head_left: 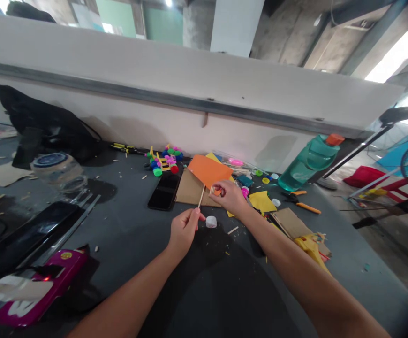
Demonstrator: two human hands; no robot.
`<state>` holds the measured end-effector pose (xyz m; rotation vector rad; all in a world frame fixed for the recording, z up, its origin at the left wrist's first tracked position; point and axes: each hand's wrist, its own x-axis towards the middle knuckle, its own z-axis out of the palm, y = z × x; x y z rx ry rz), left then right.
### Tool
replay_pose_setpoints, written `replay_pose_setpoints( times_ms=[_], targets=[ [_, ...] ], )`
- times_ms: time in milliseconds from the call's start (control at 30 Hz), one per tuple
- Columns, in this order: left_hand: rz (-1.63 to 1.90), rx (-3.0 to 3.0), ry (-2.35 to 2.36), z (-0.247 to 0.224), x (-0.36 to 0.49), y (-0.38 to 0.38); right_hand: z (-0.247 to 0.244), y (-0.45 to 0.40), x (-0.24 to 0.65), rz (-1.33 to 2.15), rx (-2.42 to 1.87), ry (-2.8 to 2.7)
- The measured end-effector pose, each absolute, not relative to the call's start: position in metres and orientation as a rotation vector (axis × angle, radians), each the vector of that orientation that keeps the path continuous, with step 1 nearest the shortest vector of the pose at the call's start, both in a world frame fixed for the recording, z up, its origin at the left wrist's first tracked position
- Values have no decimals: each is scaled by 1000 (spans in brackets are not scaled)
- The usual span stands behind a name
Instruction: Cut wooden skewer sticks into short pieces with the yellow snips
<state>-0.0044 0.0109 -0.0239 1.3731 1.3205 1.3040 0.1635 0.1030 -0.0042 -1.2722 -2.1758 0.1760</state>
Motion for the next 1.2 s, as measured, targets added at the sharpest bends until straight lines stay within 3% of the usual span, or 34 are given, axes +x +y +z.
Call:
replay_pose_setpoints(
  times_ms=[233,500,933,1200],
  targets=[
    [1126,1130,1048,-22,7,0,2,9,175,117,-948,-2128],
    [943,1137,1053,-17,17,-17,-16,-11,175,182,-927,-2169],
    [506,1449,1103,-28,7,-10,-24,-2,177,1272,-1292,-1639],
    [564,1490,1130,-23,6,-9,-18,-1,169,1554,-1346,-1255]
  ],
)
